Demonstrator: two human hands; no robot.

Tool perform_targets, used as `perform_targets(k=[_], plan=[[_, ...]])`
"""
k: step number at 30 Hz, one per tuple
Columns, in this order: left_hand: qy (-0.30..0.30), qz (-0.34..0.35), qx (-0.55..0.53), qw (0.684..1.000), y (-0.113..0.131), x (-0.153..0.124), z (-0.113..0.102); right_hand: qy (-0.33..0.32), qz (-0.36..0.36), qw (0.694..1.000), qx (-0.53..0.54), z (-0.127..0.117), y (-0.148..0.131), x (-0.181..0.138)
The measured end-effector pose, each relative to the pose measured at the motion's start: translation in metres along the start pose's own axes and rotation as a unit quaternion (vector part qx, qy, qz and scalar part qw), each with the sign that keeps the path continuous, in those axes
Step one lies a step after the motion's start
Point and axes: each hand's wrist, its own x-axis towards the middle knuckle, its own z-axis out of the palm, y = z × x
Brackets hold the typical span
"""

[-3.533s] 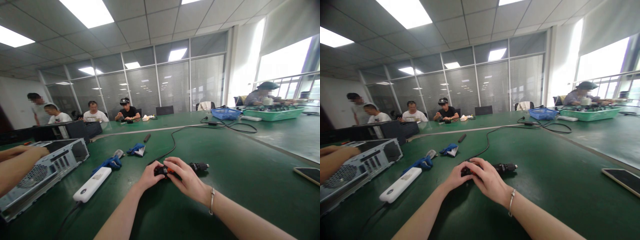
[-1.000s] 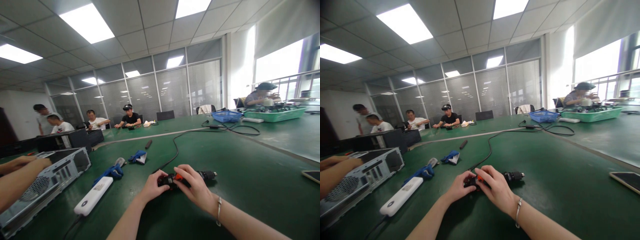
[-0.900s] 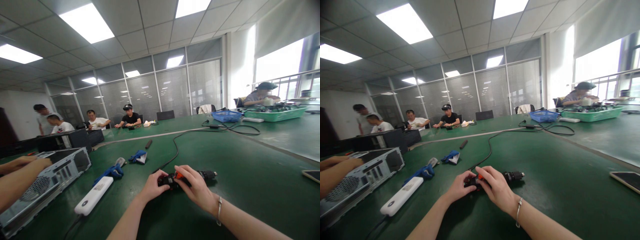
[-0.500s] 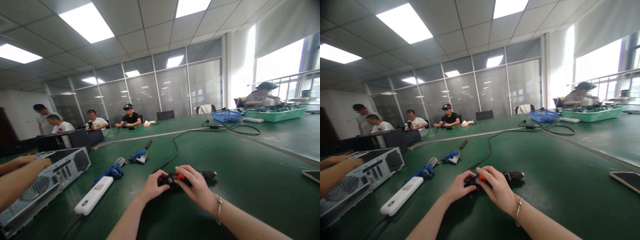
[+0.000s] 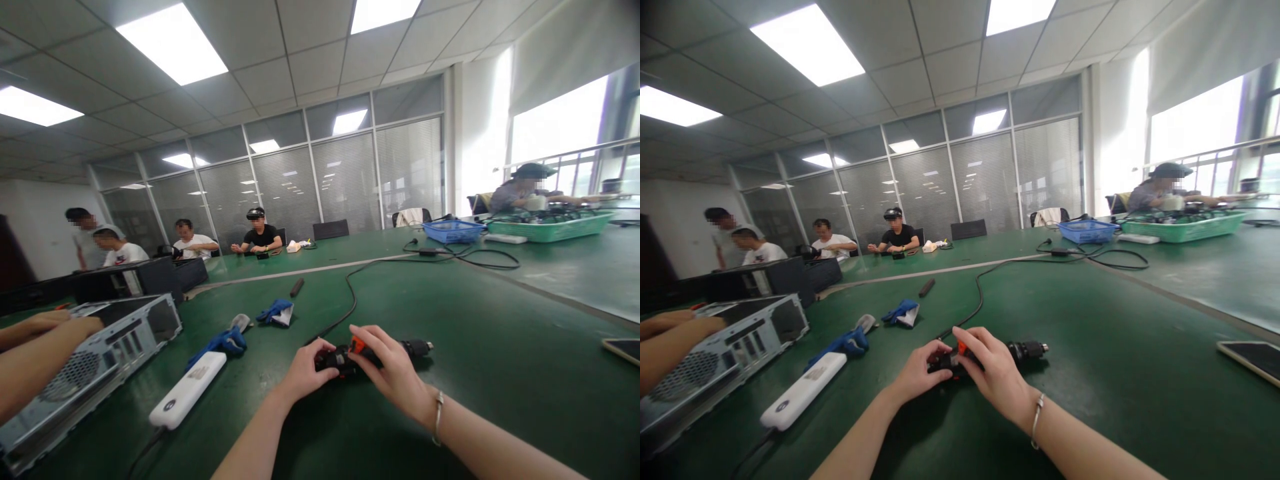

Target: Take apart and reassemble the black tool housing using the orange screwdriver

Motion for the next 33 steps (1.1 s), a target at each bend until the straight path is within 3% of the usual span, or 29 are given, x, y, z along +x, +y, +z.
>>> perform_targets(k=[7, 13, 21, 29, 33], plan=[[-0.005, 0.008, 0.002, 1.000, -0.001, 0.001, 0.001, -0.025, 0.007, 1.000, 0.017, -0.004, -0.006, 0.000], [-0.002, 0.005, 0.009, 1.000, -0.001, 0.000, 0.000, -0.005, 0.003, 1.000, -0.003, -0.002, 0.000, 0.000], [0.013, -0.011, -0.021, 1.000, -0.003, 0.000, 0.004, 0.106, 0.035, 0.994, -0.002, 0.000, 0.013, -0.004], [0.010, -0.008, -0.042, 0.999, 0.002, 0.001, 0.012, 0.055, 0.055, 0.997, -0.017, -0.002, 0.017, 0.003], [0.014, 0.003, -0.034, 0.999, 0.005, 0.001, 0.013, 0.065, 0.036, 0.997, -0.023, -0.004, 0.016, 0.006]])
